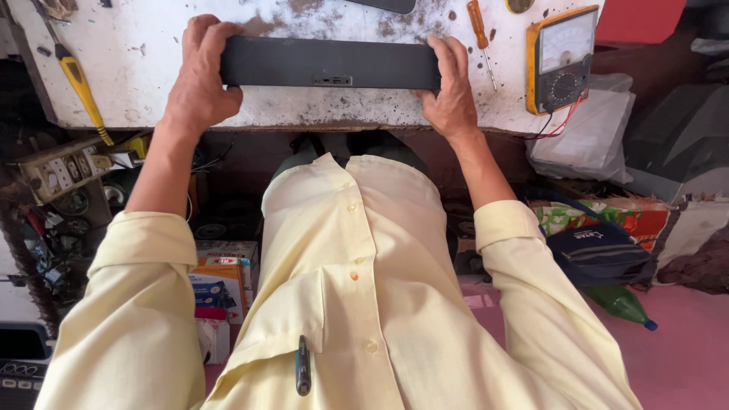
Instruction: The person disassembles a speaker bar, removes the back cover, and manipulates the internal circuit board and wiring. They use a screwdriver to remove screws and handle the components with their hands.
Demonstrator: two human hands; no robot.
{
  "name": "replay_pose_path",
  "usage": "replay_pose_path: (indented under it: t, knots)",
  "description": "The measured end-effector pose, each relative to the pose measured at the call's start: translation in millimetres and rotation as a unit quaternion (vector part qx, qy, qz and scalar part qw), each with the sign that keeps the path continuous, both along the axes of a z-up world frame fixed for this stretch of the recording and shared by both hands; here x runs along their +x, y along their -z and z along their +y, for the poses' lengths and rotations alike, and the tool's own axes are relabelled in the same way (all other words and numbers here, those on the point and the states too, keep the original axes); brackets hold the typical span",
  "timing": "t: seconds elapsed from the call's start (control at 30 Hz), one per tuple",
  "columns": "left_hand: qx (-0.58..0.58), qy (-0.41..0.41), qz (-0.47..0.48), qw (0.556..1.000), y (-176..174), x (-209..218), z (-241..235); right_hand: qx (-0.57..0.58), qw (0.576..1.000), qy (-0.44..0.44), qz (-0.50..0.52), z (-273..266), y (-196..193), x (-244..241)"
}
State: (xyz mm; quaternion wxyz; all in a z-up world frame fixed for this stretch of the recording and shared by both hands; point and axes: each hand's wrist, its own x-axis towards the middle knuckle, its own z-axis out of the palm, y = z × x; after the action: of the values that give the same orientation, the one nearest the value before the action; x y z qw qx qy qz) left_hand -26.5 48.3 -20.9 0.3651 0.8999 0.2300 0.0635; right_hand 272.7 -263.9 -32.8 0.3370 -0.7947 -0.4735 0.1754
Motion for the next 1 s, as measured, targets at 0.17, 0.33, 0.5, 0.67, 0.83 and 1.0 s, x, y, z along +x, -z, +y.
replay_pose_path:
  t: [0.17, 0.33, 0.5, 0.67, 0.83, 1.0]
  knots:
    - [0.111, 0.013, 0.044, 0.993, -0.2, 5.0, -6.0, 0.007, 0.999, 0.012, -0.031, -3.8, -5.9, -9.3]
    - [0.109, 0.022, 0.039, 0.993, -7.1, 2.1, -2.0, 0.0, 0.998, 0.0, -0.056, -2.7, -5.9, -6.9]
    - [0.101, 0.014, 0.011, 0.995, -10.5, -2.5, -12.5, 0.031, 0.999, 0.021, -0.006, -8.8, -2.5, -10.0]
    - [0.106, 0.003, -0.009, 0.994, -10.8, -1.4, -14.6, 0.028, 0.999, 0.03, -0.004, -3.0, -3.5, -4.2]
    - [0.068, -0.005, 0.032, 0.997, -12.4, 3.2, -5.1, -0.006, 1.0, -0.006, 0.002, 3.6, -18.9, 15.8]
    - [-0.132, -0.029, -0.02, 0.991, -22.4, 4.0, 15.3, 0.023, 0.988, -0.064, 0.14, 15.2, -37.5, 60.6]
